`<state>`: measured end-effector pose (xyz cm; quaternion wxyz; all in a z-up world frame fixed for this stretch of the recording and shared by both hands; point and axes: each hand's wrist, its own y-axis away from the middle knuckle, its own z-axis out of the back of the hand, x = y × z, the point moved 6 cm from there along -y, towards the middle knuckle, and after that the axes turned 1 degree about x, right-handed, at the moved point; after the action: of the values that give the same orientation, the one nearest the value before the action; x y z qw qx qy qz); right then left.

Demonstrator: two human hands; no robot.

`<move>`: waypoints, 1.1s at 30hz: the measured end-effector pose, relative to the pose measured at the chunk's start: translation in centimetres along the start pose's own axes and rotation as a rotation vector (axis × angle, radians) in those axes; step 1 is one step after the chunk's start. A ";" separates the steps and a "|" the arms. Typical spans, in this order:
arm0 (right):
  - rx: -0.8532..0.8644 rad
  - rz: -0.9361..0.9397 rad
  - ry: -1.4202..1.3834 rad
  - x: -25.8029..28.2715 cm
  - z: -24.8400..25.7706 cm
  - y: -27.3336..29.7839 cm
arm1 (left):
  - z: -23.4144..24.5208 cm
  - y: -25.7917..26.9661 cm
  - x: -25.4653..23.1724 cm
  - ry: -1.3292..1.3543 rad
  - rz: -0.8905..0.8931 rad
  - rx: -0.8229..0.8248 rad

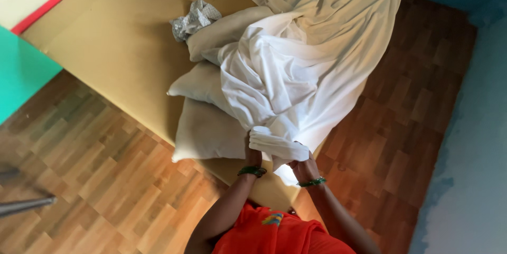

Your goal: The person folds a white sheet on a mattress, then picks up and moves pillows and a patterned cloth to a nearby chair. The person continues to fold the white sheet into a compact bundle on the mattress.

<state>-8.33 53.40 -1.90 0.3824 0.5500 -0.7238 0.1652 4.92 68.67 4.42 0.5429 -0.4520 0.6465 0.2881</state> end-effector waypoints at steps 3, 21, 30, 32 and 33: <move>0.009 0.056 -0.035 -1.6 -5.3 -0.7 | 3.8 -1.3 4.6 -0.009 0.151 0.146; -0.445 0.480 1.134 -2.8 -16.9 -6.6 | 9.0 -6.0 -3.2 0.125 0.148 0.542; -0.514 0.888 0.404 3.3 -16.1 -1.9 | 9.8 -8.0 -5.5 -0.108 0.063 0.434; -0.561 0.845 0.428 4.8 -17.2 -2.2 | 10.6 -8.2 -1.2 -0.124 0.272 0.365; -0.577 0.822 0.440 5.0 -17.3 -2.6 | 11.0 -8.3 0.8 -0.146 0.318 0.359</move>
<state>0.01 60.57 12.63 0.5641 0.0474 -0.7980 0.2069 17.25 74.40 1.94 0.6076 -0.2191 0.7093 0.2823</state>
